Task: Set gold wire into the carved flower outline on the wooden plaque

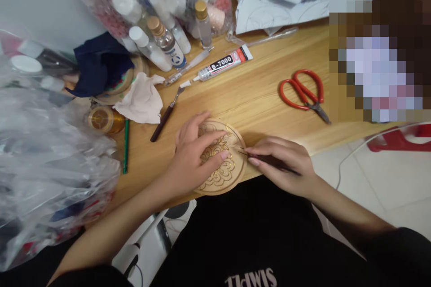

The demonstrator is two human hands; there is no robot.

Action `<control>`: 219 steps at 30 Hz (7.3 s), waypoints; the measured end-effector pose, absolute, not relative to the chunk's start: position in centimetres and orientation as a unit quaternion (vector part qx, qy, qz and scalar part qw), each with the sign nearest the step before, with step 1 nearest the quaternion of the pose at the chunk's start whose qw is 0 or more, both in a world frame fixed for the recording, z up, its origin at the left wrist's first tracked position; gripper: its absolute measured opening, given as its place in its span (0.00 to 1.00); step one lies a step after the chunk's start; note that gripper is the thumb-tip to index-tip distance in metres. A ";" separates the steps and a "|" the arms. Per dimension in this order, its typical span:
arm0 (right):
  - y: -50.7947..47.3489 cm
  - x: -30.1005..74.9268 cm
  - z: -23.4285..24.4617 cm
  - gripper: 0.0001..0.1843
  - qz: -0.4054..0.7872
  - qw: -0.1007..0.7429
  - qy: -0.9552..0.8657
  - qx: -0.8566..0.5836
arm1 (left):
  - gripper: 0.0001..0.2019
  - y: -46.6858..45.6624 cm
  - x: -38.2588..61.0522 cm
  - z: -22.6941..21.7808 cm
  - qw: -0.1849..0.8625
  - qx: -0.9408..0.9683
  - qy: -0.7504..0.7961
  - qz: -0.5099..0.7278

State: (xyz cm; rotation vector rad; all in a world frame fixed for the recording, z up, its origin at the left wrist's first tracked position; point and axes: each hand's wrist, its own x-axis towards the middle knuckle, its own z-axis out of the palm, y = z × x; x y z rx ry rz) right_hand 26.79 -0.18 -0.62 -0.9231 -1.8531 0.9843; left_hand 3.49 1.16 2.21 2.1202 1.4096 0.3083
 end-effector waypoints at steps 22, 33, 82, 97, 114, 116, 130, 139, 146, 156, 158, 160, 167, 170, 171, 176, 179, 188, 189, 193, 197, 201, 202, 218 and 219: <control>-2.4 24.7 -0.2 0.07 0.420 0.381 -0.759 -0.321 | 0.09 3.2 2.9 2.2 0.309 0.816 0.443 0.206; -2.2 24.6 -0.6 0.11 0.405 0.385 -0.766 -0.316 | 0.14 3.0 2.2 1.3 0.198 0.899 0.380 0.085; -4.2 23.6 -1.6 0.19 0.357 0.462 -0.605 -0.541 | 0.40 -2.7 4.8 1.2 0.043 0.886 0.458 0.065; -3.0 23.8 -0.7 0.20 0.319 0.377 -0.668 -0.556 | 0.36 -2.8 5.1 1.2 0.060 0.881 0.466 0.055; 0.4 25.0 0.3 0.22 0.260 0.297 -0.814 -0.427 | 0.37 -2.8 5.0 1.1 0.045 0.887 0.456 0.048; 0.7 25.2 0.3 0.22 0.254 0.281 -0.828 -0.413 | 0.36 -2.7 5.0 1.1 0.041 0.888 0.455 0.048; 4.7 25.7 2.2 0.15 0.256 0.182 -0.925 -0.212 | 0.34 -2.7 5.0 1.0 0.023 0.893 0.447 0.052; 5.5 25.5 3.0 0.11 0.191 0.134 -0.957 -0.173 | 0.33 -2.7 4.9 0.9 0.013 0.894 0.444 0.060; 5.2 26.2 2.2 0.07 0.273 0.159 -0.922 -0.223 | 0.35 -2.6 4.8 1.0 0.034 0.892 0.448 0.052; 1.6 27.8 -0.2 0.11 0.416 0.277 -0.760 -0.415 | 0.29 -1.2 3.9 1.5 0.227 0.837 0.472 0.161; 1.3 27.9 -0.4 0.12 0.417 0.290 -0.758 -0.410 | 0.26 -0.9 3.8 1.7 0.260 0.824 0.476 0.165; 1.1 27.9 -0.6 0.13 0.412 0.311 -0.756 -0.403 | 0.24 -0.5 3.8 1.9 0.281 0.816 0.476 0.166; 1.0 27.8 -1.2 0.20 0.421 0.359 -0.739 -0.384 | 0.18 0.3 3.8 2.2 0.236 0.826 0.475 0.190; 0.9 27.7 -1.2 0.21 0.439 0.362 -0.730 -0.379 | 0.18 0.2 4.0 2.4 0.187 0.829 0.487 0.204; 0.8 27.7 -1.2 0.20 0.444 0.362 -0.727 -0.378 | 0.17 0.1 4.2 2.4 0.169 0.830 0.491 0.205; 0.8 27.7 -1.3 0.19 0.455 0.368 -0.714 -0.384 | 0.26 -1.3 5.4 2.0 0.064 0.863 0.472 0.167; 0.8 27.7 -1.4 0.18 0.465 0.382 -0.696 -0.390 | 0.29 -2.0 5.9 1.4 0.029 0.871 0.470 0.139; 0.9 27.5 -1.4 0.18 0.471 0.394 -0.683 -0.395 | 0.24 -2.6 5.5 1.2 0.019 0.868 0.470 0.157; 0.9 27.4 -1.4 0.18 0.471 0.394 -0.683 -0.396 | 0.24 -2.7 5.5 1.1 0.018 0.870 0.466 0.159; 0.8 27.5 -1.4 0.17 0.465 0.381 -0.687 -0.407 | 0.23 -2.9 5.5 0.8 0.027 0.873 0.461 0.157; 0.8 27.7 -1.3 0.16 0.455 0.370 -0.698 -0.410 | 0.26 -3.0 5.6 0.7 0.032 0.876 0.459 0.144; 0.4 27.4 -1.0 0.16 0.436 0.356 -0.717 -0.412 | 0.28 -3.0 5.7 0.6 0.023 0.882 0.451 0.133; 0.3 27.2 -0.9 0.16 0.429 0.353 -0.721 -0.415 | 0.28 -3.0 5.7 0.5 0.019 0.884 0.450 0.128; 1.9 26.0 0.4 0.14 0.303 0.261 -0.839 -0.369 | 0.31 -3.3 5.8 -0.3 -0.029 0.893 0.437 0.106; 2.1 25.9 0.5 0.13 0.308 0.249 -0.840 -0.371 | 0.31 -3.3 5.8 -0.3 -0.028 0.893 0.437 0.105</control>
